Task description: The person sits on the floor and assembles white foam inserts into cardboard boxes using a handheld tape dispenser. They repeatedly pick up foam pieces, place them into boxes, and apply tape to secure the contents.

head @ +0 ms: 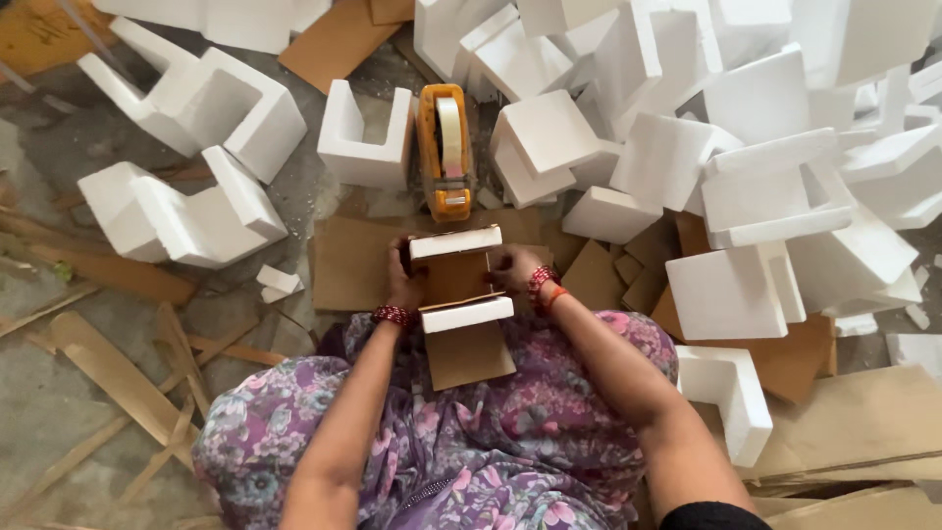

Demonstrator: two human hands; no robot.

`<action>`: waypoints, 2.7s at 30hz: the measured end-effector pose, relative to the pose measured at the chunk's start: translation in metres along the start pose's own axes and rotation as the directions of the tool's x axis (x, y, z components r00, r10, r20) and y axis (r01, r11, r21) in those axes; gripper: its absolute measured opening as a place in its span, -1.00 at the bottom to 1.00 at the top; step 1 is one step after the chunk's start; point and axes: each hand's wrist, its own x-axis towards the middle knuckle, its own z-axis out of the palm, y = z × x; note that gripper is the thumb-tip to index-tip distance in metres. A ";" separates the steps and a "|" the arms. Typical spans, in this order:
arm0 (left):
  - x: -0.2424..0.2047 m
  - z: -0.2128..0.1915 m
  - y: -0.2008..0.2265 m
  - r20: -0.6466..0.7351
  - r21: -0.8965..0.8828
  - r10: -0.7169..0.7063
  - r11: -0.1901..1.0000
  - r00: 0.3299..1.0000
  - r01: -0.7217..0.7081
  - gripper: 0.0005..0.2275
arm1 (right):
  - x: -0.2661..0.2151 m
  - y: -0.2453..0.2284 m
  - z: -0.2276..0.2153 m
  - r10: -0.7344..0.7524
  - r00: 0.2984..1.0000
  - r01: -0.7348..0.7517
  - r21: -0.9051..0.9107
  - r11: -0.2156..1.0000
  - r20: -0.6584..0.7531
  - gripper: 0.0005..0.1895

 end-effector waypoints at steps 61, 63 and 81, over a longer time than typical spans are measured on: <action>0.050 0.001 0.229 0.331 0.728 0.071 0.615 0.941 -0.302 -0.49 | -0.002 -0.073 -0.029 -0.690 0.722 0.691 0.012 0.722 -0.041 -0.39; 0.055 0.003 0.231 0.316 0.742 0.067 0.605 0.946 -0.291 -0.48 | 0.031 -0.071 -0.045 -0.527 0.844 0.536 0.122 0.835 -0.098 -0.46; 0.054 0.015 0.237 0.237 0.773 0.004 0.605 0.971 -0.191 -0.54 | 0.003 -0.060 -0.010 -0.070 0.966 0.210 0.594 0.776 -0.251 -0.78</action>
